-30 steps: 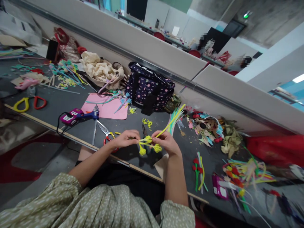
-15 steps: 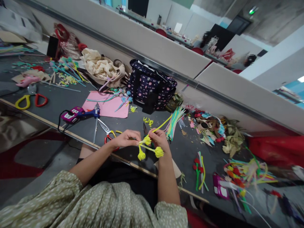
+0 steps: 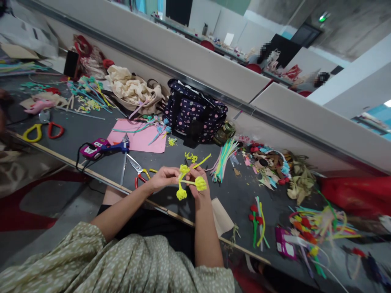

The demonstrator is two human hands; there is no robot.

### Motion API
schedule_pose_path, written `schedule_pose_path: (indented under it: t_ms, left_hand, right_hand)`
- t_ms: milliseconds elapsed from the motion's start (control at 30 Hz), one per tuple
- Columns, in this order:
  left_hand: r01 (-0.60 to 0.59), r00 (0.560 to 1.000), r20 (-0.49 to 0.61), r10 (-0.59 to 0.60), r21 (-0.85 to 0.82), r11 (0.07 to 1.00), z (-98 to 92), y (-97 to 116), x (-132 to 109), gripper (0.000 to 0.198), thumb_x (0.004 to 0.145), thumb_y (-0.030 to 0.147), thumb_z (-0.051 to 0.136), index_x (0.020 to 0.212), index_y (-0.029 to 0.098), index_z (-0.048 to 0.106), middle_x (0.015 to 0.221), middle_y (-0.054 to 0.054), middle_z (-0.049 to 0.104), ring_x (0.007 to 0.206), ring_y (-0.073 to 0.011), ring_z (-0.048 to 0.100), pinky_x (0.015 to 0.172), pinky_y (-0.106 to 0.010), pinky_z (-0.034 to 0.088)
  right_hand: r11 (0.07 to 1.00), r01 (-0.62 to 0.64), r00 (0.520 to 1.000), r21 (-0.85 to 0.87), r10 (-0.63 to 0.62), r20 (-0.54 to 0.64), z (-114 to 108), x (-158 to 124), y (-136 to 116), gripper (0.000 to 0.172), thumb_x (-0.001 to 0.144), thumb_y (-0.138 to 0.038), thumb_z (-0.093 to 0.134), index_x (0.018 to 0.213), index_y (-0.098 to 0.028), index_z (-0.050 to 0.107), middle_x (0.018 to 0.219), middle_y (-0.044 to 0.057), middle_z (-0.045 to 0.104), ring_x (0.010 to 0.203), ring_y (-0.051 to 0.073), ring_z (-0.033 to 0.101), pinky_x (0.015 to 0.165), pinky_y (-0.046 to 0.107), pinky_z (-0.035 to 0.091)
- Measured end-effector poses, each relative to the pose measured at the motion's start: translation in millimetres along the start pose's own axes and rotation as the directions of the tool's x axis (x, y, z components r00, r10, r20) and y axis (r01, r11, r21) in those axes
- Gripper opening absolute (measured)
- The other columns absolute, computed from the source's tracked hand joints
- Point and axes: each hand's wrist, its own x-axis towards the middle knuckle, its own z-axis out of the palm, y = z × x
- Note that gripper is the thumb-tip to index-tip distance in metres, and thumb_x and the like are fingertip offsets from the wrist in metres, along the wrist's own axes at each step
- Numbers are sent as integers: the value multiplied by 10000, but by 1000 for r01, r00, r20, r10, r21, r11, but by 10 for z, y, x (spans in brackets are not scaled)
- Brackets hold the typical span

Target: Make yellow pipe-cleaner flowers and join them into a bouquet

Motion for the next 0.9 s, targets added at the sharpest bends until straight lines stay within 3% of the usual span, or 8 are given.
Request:
schedule_pose_path:
  t_ms: [267, 500, 600, 767, 900]
  left_hand:
    - [-36, 996, -85, 35, -16, 999, 40, -29, -2, 239, 754, 372, 741, 759, 133, 732, 783, -71, 634, 764, -171, 595, 736, -296, 465]
    - [-110, 964, -239, 120, 54, 992, 28, -60, 3, 227, 729, 359, 763, 713, 135, 730, 724, -47, 619, 681, -133, 548, 669, -267, 428]
    - [-99, 931, -352, 98, 17, 995, 50, -83, 9, 256, 715, 369, 772, 654, 133, 693, 665, -11, 564, 620, -98, 484, 608, -235, 382]
    - [-31, 872, -488, -27, -111, 993, 91, -124, 38, 296, 689, 410, 783, 672, 137, 669, 639, 9, 571, 593, -88, 474, 607, -226, 377]
    - [-40, 817, -575, -49, -140, 989, 122, -138, 69, 306, 663, 414, 796, 673, 138, 666, 645, 0, 610, 613, -102, 514, 637, -231, 409]
  right_hand:
    - [999, 0, 996, -38, -3, -88, 108, -9, 81, 250, 652, -314, 783, 768, -184, 604, 520, -65, 558, 380, 56, 458, 336, 145, 352]
    - [994, 80, 970, -75, -96, -225, 177, 23, 221, 210, 638, -287, 753, 667, -182, 573, 490, -71, 539, 397, 60, 447, 377, 165, 345]
    - [986, 141, 946, -85, -159, -283, 204, 43, 267, 193, 625, -267, 726, 624, -186, 550, 497, -80, 526, 437, 64, 463, 430, 181, 388]
    - [973, 199, 931, -114, -224, -288, 214, 16, 294, 176, 675, -289, 709, 737, -202, 568, 542, -90, 526, 417, 67, 445, 397, 186, 357]
    - [901, 339, 879, -272, -406, -250, 189, -24, 367, 177, 746, -327, 690, 748, -205, 562, 563, -79, 529, 430, 72, 451, 427, 194, 374]
